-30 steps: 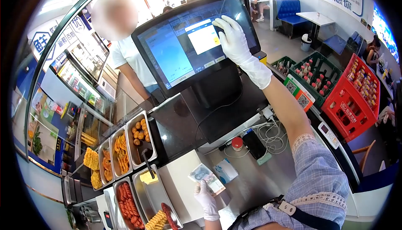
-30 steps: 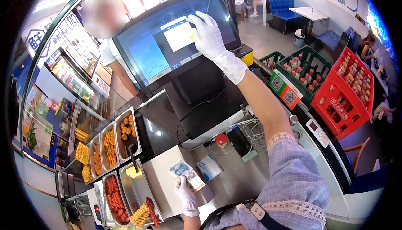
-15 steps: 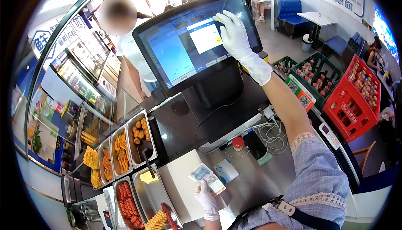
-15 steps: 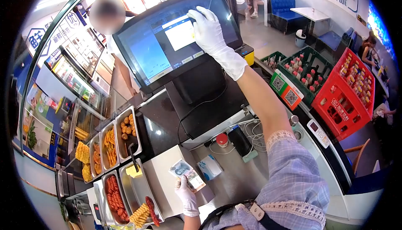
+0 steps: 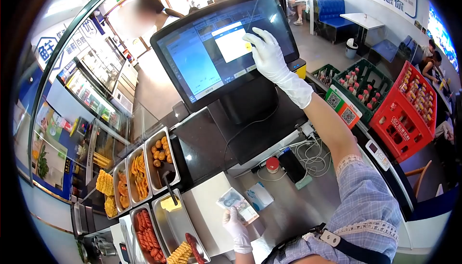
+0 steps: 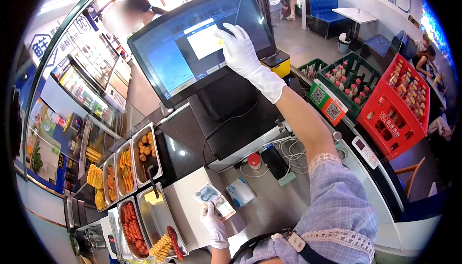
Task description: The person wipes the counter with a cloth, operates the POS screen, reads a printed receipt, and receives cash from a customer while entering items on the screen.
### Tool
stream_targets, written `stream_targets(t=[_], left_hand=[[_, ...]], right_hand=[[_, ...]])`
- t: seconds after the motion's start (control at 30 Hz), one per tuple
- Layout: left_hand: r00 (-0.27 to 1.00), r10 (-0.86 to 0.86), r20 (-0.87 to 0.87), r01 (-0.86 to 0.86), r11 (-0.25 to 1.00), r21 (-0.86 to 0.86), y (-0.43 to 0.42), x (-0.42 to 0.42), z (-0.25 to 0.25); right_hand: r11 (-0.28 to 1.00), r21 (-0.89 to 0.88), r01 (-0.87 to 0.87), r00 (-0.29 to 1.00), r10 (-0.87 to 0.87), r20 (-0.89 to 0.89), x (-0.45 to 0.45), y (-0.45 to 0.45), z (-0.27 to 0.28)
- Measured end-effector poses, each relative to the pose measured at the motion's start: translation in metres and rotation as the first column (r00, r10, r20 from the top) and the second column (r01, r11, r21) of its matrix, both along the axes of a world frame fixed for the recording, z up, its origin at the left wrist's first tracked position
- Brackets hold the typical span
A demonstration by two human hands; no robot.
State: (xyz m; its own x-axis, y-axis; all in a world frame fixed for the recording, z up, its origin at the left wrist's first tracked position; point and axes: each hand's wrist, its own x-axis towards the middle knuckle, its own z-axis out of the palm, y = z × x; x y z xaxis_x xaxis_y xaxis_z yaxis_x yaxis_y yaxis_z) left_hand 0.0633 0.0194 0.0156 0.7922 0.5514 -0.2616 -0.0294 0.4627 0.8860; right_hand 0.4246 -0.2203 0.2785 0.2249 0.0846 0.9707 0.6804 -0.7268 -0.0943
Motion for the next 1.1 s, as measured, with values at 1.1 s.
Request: stream_targets(t=[1.1], left_hand=[[0.999, -0.012, -0.041, 0.013, 1.000, 0.023, 0.004, 0.000, -0.010]], right_hand=[[0.998, 0.061, 0.018, 1.000, -0.020, 0.021, -0.009, -0.013, -0.008]])
